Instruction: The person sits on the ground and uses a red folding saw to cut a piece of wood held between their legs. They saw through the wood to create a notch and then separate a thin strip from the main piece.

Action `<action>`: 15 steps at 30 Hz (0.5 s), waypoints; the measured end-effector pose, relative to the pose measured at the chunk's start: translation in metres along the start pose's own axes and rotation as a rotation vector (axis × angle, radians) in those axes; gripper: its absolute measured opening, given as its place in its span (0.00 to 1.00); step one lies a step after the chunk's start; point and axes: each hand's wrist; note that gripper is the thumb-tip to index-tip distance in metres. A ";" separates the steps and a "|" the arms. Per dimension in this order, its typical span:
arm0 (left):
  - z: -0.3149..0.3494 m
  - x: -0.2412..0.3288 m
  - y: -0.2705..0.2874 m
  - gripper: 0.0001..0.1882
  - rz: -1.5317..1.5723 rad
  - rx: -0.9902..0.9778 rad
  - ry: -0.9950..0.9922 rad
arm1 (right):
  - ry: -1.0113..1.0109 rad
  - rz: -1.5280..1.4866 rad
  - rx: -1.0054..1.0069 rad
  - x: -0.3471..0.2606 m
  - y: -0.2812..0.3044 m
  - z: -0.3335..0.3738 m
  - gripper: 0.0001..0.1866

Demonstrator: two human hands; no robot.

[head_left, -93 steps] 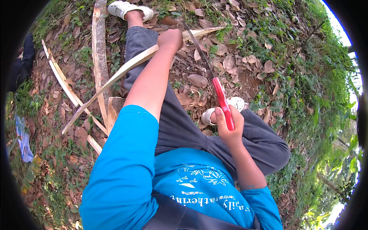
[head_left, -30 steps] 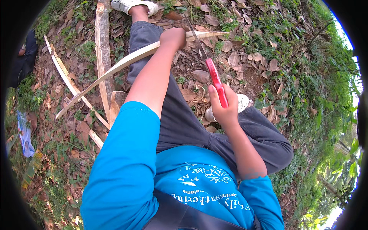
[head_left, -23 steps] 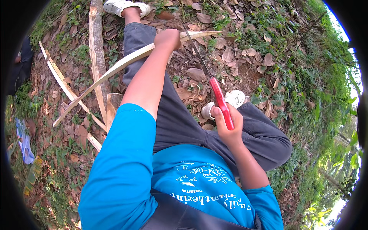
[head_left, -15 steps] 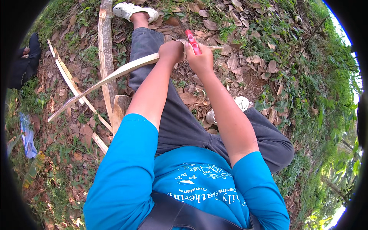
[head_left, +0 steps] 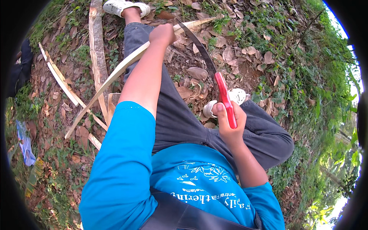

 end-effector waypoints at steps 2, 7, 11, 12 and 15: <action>-0.009 -0.021 -0.001 0.23 0.022 0.017 0.057 | -0.024 0.006 -0.019 -0.021 -0.005 -0.027 0.16; -0.010 -0.035 0.003 0.24 0.065 0.049 0.088 | -0.023 0.021 -0.144 -0.024 0.003 -0.038 0.17; -0.014 -0.031 -0.005 0.25 0.077 0.033 -0.042 | -0.068 -0.041 -0.091 0.000 0.030 -0.032 0.15; -0.015 -0.030 -0.006 0.25 0.080 0.007 -0.080 | -0.092 -0.040 -0.106 0.006 0.033 -0.029 0.15; -0.024 -0.039 -0.001 0.23 0.355 -0.290 -0.105 | -0.131 -0.029 -0.146 0.011 0.036 -0.027 0.14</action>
Point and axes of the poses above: each hand's wrist, its own z-axis away from the middle knuckle, its own y-axis out of the back of the hand, x = y × z, and after that the axes turned 1 degree about y, right-handed
